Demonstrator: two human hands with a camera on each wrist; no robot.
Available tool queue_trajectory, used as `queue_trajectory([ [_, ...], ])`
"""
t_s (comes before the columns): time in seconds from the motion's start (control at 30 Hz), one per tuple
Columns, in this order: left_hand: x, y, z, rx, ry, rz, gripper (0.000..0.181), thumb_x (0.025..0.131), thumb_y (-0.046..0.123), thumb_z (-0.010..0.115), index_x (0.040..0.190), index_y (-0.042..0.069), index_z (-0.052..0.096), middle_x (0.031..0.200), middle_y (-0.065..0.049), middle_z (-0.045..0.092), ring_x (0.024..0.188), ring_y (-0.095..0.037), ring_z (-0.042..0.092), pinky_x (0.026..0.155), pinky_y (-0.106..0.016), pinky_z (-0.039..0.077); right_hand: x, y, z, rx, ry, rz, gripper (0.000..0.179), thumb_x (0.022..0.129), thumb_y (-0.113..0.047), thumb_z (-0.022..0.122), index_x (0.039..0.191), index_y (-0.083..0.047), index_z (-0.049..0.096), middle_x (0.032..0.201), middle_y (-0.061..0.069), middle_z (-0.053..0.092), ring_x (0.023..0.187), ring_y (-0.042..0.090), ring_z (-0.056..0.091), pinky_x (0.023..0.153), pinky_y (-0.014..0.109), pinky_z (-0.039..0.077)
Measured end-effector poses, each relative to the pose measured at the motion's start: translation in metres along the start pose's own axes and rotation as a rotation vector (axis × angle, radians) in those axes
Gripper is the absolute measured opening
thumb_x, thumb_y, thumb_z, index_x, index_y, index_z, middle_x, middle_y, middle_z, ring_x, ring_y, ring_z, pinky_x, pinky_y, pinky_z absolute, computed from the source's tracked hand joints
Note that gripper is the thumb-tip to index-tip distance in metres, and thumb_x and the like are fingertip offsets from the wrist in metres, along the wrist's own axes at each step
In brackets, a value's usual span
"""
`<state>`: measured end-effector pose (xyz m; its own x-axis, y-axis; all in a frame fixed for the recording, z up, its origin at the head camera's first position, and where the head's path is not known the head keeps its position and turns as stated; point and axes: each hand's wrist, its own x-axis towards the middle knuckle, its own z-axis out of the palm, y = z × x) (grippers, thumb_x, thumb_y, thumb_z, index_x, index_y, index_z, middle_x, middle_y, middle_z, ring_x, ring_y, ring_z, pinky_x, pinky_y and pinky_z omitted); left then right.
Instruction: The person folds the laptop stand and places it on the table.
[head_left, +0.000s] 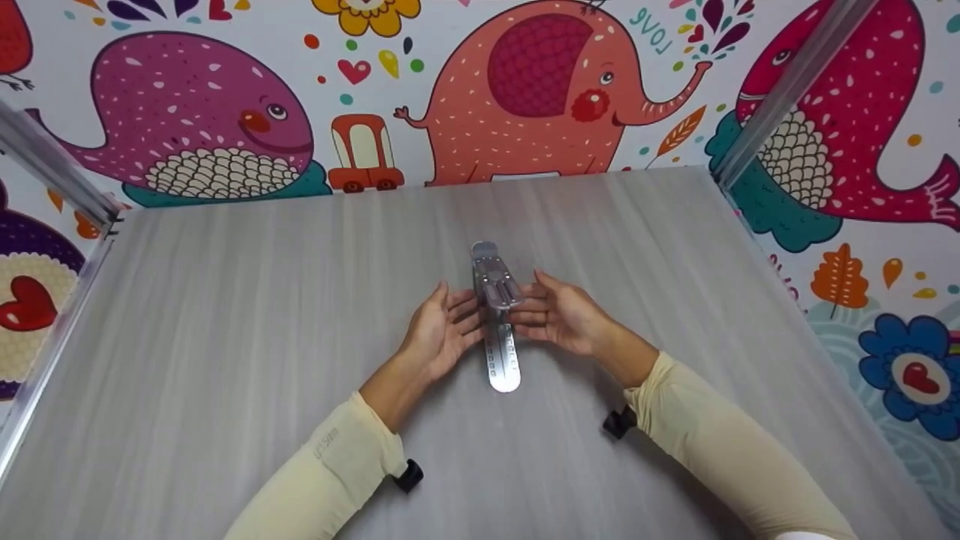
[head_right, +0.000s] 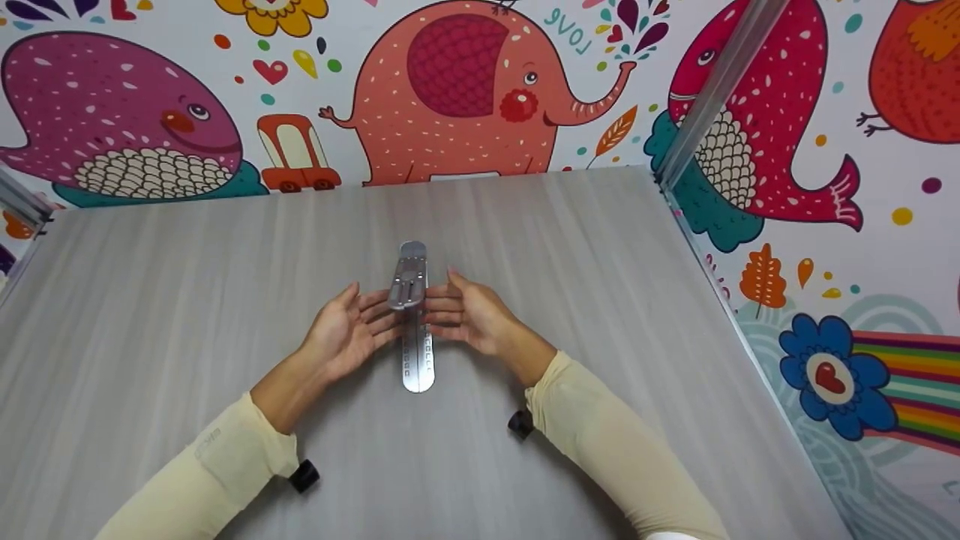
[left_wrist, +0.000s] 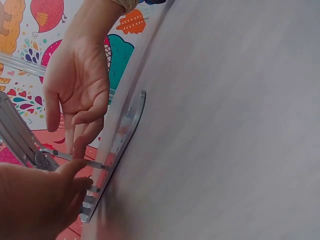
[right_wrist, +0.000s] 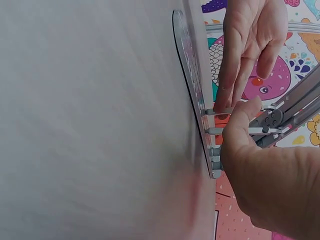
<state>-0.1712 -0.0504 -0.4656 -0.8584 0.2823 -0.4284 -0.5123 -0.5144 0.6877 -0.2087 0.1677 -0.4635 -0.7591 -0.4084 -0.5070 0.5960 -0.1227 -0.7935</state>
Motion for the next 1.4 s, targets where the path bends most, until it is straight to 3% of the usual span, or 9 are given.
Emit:
queue_trajectory([
  [0.37, 0.006, 0.004, 0.002, 0.033, 0.032, 0.039, 0.067, 0.111, 0.045, 0.019, 0.153, -0.006, 0.031, 0.160, -0.023, 0.034, 0.149, -0.038, 0.038, 0.124, -0.047, 0.031, 0.005, -0.001, 0.004, 0.027, 0.063, -0.058, 0.057, 0.111, -0.042, 0.034, 0.143, 0.005, 0.040, 0.127, 0.020, 0.064, 0.113, 0.031, 0.065, 0.106, 0.045, 0.051],
  [0.57, 0.017, 0.009, 0.006, 0.040, 0.045, 0.087, 0.065, 0.112, 0.043, 0.020, 0.151, -0.008, 0.032, 0.159, -0.024, 0.035, 0.150, -0.040, 0.036, 0.124, -0.047, 0.031, 0.017, -0.004, 0.007, 0.006, 0.063, -0.110, 0.057, 0.111, -0.037, 0.038, 0.142, 0.010, 0.043, 0.114, 0.012, 0.066, 0.103, 0.023, 0.066, 0.095, 0.035, 0.056],
  [0.7, 0.025, 0.009, 0.010, 0.040, 0.069, 0.142, 0.052, 0.111, 0.025, 0.037, 0.148, -0.012, 0.034, 0.155, -0.028, 0.039, 0.147, -0.039, 0.040, 0.121, -0.046, 0.035, 0.024, -0.002, 0.009, -0.008, 0.040, -0.165, 0.042, 0.107, -0.020, 0.053, 0.133, 0.013, 0.054, 0.102, 0.007, 0.075, 0.097, 0.016, 0.071, 0.088, 0.029, 0.059],
  [0.83, 0.029, 0.006, 0.014, 0.099, 0.137, 0.175, 0.049, 0.098, -0.005, 0.053, 0.144, -0.013, 0.037, 0.150, -0.028, 0.046, 0.139, -0.036, 0.050, 0.116, -0.046, 0.042, 0.028, 0.001, 0.010, 0.004, 0.066, -0.174, 0.034, 0.097, -0.001, 0.065, 0.128, 0.013, 0.058, 0.098, 0.006, 0.076, 0.091, 0.014, 0.073, 0.086, 0.029, 0.061],
  [0.93, 0.030, 0.005, 0.015, 0.121, 0.165, 0.170, 0.055, 0.092, -0.015, 0.054, 0.144, -0.013, 0.035, 0.150, -0.030, 0.045, 0.138, -0.037, 0.050, 0.114, -0.046, 0.044, 0.029, 0.001, 0.010, -0.002, 0.099, -0.164, 0.040, 0.094, 0.004, 0.067, 0.131, 0.013, 0.057, 0.100, 0.007, 0.075, 0.089, 0.014, 0.074, 0.083, 0.029, 0.062],
  [1.07, 0.031, 0.004, 0.016, 0.148, 0.158, 0.145, 0.058, 0.092, -0.016, 0.054, 0.146, -0.015, 0.033, 0.152, -0.033, 0.043, 0.138, -0.039, 0.050, 0.113, -0.046, 0.045, 0.030, 0.001, 0.009, -0.028, 0.120, -0.144, 0.043, 0.092, 0.005, 0.068, 0.133, 0.014, 0.056, 0.100, 0.009, 0.075, 0.088, 0.016, 0.075, 0.083, 0.030, 0.062],
  [1.17, 0.031, 0.003, 0.015, 0.242, 0.154, 0.141, 0.055, 0.092, -0.014, 0.055, 0.144, -0.016, 0.038, 0.147, -0.033, 0.049, 0.133, -0.038, 0.056, 0.109, -0.045, 0.048, 0.030, 0.001, 0.008, -0.065, 0.120, -0.136, 0.042, 0.091, 0.005, 0.068, 0.131, 0.014, 0.058, 0.101, 0.010, 0.076, 0.088, 0.017, 0.075, 0.084, 0.031, 0.062],
  [1.3, 0.030, 0.000, 0.011, 0.499, 0.184, 0.192, 0.044, 0.091, -0.009, 0.063, 0.134, -0.013, 0.053, 0.127, -0.027, 0.067, 0.110, -0.029, 0.071, 0.094, -0.038, 0.059, 0.028, 0.003, 0.008, -0.204, 0.146, -0.142, 0.040, 0.090, 0.004, 0.070, 0.129, 0.013, 0.061, 0.100, 0.010, 0.075, 0.085, 0.016, 0.074, 0.077, 0.029, 0.063],
  [1.4, 0.031, 0.000, 0.008, 0.685, 0.216, 0.229, 0.038, 0.087, -0.007, 0.069, 0.124, -0.010, 0.062, 0.111, -0.022, 0.074, 0.091, -0.021, 0.074, 0.081, -0.033, 0.063, 0.026, 0.004, 0.008, -0.354, 0.181, -0.157, 0.040, 0.089, 0.002, 0.073, 0.126, 0.011, 0.064, 0.097, 0.010, 0.075, 0.079, 0.014, 0.072, 0.069, 0.027, 0.062],
])
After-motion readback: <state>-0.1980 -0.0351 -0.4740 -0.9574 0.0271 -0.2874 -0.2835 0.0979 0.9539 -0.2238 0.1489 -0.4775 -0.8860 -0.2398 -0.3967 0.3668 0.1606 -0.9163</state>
